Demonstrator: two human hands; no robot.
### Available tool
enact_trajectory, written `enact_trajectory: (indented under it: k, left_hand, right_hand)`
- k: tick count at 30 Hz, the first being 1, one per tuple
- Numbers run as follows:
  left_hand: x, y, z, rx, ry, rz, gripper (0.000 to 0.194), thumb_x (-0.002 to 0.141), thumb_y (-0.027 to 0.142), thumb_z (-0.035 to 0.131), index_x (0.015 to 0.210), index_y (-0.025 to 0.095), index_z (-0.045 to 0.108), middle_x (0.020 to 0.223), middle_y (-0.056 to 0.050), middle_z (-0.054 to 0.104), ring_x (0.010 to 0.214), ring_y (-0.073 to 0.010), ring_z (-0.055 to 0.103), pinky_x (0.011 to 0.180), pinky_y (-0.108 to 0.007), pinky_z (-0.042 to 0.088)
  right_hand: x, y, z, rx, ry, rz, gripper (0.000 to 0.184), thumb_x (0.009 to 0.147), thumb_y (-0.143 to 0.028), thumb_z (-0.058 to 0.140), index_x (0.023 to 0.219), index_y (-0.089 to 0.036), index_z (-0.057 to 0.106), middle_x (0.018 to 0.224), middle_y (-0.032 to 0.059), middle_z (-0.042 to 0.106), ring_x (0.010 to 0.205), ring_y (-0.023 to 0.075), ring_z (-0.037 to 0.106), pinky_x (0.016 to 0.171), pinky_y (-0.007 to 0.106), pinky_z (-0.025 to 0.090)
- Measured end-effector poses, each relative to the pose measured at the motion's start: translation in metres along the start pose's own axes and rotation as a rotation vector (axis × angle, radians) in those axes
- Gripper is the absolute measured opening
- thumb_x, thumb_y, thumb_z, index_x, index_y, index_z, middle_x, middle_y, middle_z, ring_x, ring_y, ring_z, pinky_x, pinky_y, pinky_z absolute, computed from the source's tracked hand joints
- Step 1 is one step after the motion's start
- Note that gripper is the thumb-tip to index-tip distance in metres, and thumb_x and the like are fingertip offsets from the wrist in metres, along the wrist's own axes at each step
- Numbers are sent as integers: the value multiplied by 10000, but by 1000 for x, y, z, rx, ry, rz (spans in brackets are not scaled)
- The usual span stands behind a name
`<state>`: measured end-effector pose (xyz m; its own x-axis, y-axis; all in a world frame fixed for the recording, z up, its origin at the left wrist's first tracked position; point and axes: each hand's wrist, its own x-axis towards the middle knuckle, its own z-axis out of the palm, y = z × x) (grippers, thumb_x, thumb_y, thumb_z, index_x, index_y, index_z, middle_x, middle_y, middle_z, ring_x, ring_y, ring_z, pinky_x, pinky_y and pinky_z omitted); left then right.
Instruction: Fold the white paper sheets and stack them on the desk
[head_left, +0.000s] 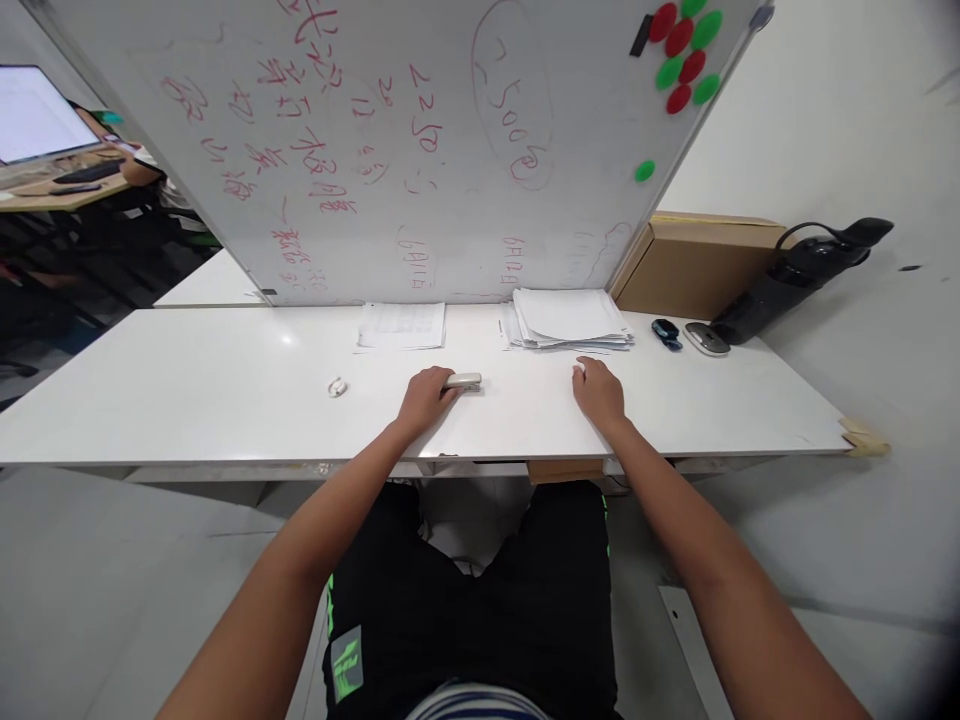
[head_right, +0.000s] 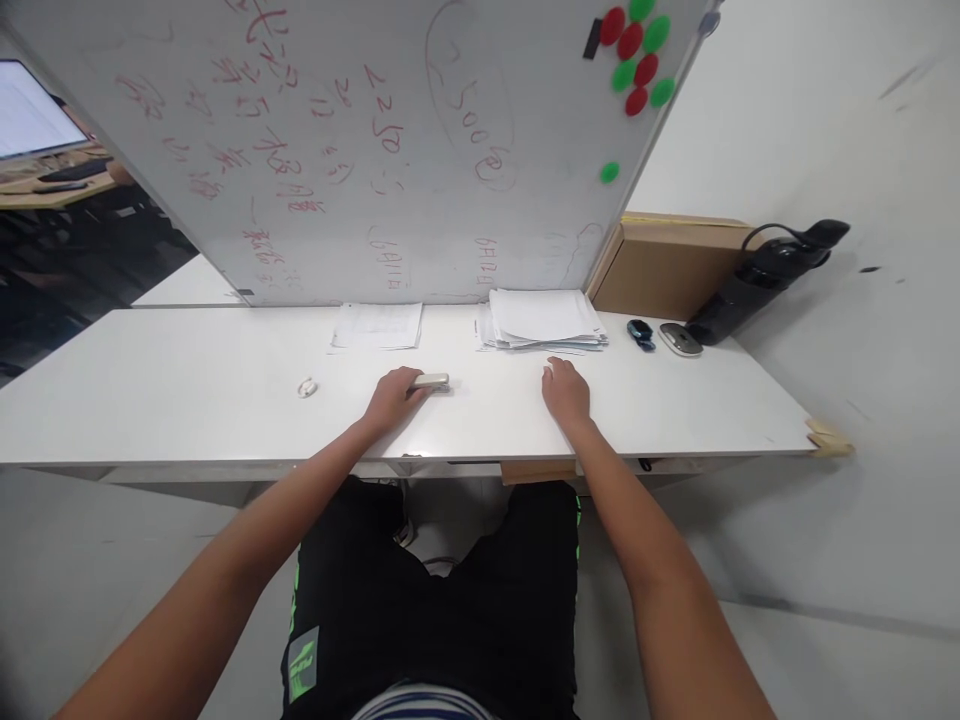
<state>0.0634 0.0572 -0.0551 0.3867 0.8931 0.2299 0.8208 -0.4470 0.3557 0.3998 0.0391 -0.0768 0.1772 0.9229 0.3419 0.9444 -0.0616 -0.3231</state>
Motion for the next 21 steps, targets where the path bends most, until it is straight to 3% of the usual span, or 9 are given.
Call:
enact_trajectory:
  k: [7,10,14,21]
  left_hand:
    - [-2,3,-2,-12,3,10,306,910,381,481,1158,217,551,1086,-65,632,1016,-241,562,880,-363,419]
    - [-1,3,-2,-11,-5,8,291,907,382,490,1141,224,560,1073,-57,631,1021,-239,558,890,-371,414]
    - [-1,3,0,-3,2,1,305,917,385,479,1172,232,545,1103,-61,615,1061,-245,539,920,-383,394]
    - [-2,1,3,-3,30,22,351,923,399,472,1219,218,524,1119,-60,606,1063,-246,528,927,-375,390]
  right_hand:
    - [-2,-1,-1,-2,-4,2,416,925,-262,299,1251,-126,518,1151,160,594,1040,268,546,854,376,417]
    - [2,-3,-6,-98,48,-37,403,906,-273,359,1255,-150,518,1295,180,495,1173,307,454,916,435,379]
    - [25,-13,-13,-195,65,-113,456,900,-333,401,1327,-181,445,1477,159,300,1369,314,210,1020,491,269]
    - [67,-44,-7,-139,-84,-130,567,906,-457,391,1385,-152,390,1514,179,248,1407,326,130,1063,523,175]
